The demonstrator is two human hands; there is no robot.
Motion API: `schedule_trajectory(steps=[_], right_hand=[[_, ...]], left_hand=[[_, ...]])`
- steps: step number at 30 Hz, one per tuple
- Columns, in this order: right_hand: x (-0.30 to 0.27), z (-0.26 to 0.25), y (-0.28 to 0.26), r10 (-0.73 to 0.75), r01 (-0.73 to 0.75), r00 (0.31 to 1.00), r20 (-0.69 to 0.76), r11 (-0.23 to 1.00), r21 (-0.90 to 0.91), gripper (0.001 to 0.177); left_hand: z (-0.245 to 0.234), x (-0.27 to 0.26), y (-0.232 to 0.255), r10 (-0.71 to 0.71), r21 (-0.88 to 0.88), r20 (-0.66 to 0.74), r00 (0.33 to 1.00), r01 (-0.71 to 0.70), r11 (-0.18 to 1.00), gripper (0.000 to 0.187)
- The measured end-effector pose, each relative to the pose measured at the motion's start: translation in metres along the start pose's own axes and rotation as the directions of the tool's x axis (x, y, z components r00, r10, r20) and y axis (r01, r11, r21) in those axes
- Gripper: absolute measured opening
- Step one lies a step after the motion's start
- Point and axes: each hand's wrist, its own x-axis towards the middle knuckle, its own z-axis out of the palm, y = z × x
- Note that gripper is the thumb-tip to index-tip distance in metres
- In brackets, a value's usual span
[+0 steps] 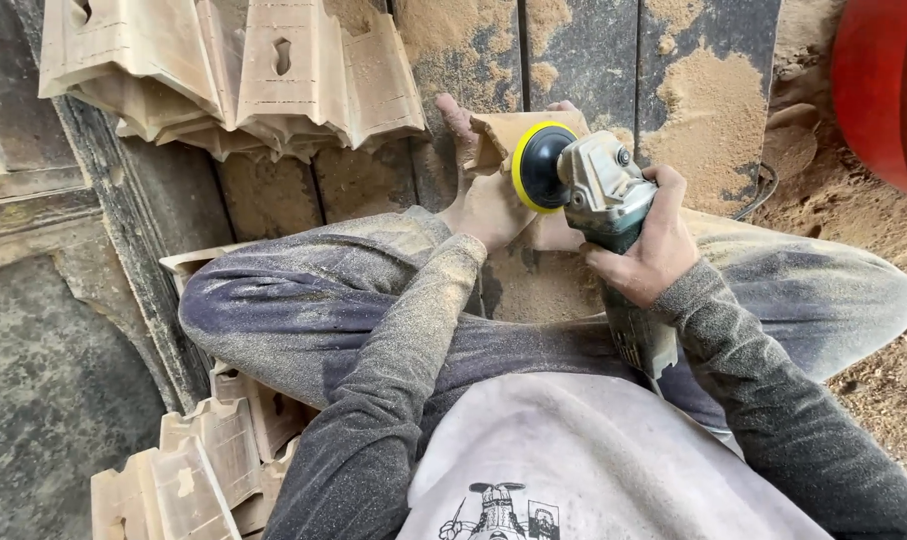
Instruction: Sanding small decorative wooden components using a handheld angle grinder with a sanding disc
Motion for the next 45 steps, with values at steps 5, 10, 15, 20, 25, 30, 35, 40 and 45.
schedule_trajectory(steps=[5,10,15,20,25,30,35,40,45], right_hand=[[0.003,0.008,0.009,0.048,-0.055,0.99,-0.136,0.997,-0.05,0.102],[0.006,0.004,0.023,0.025,-0.032,0.987,-0.161,0.998,-0.045,0.096],[0.007,0.012,0.035,0.038,-0.054,0.967,-0.25,0.997,-0.059,0.095],[0.021,-0.031,0.068,-0.103,0.108,0.988,0.112,0.993,-0.038,0.109],[0.019,-0.014,0.056,-0.011,0.0,0.993,-0.115,0.995,-0.099,0.1],[0.029,-0.027,0.047,0.256,-0.284,0.954,-0.155,0.939,-0.192,0.097],[0.048,-0.048,0.091,0.322,-0.361,0.922,-0.217,0.916,-0.176,0.095],[0.018,-0.063,0.073,0.336,-0.347,0.922,-0.193,0.937,-0.025,0.1],[-0.011,-0.075,0.049,0.268,-0.253,0.93,-0.252,0.963,0.092,0.1]], left_hand=[[0.0,-0.002,0.007,-0.142,-0.104,-0.112,0.983,0.131,0.986,0.022],[-0.026,0.005,0.024,-0.418,-0.311,0.072,0.906,0.418,0.854,0.019],[-0.036,0.007,0.021,-0.503,-0.358,0.176,0.846,0.531,0.768,0.024],[-0.038,0.003,0.019,-0.529,-0.311,0.255,0.809,0.587,0.748,0.036],[-0.051,0.007,0.023,-0.552,-0.299,0.273,0.788,0.615,0.729,0.044],[-0.044,0.012,0.021,-0.565,-0.332,0.273,0.779,0.627,0.705,0.054],[-0.059,0.015,0.041,-0.552,-0.279,0.321,0.77,0.634,0.721,0.058],[-0.093,-0.008,0.047,-0.409,-0.52,0.42,0.81,0.584,0.623,0.087],[-0.111,0.0,0.049,-0.255,-0.751,0.465,0.848,0.53,0.393,0.08]])
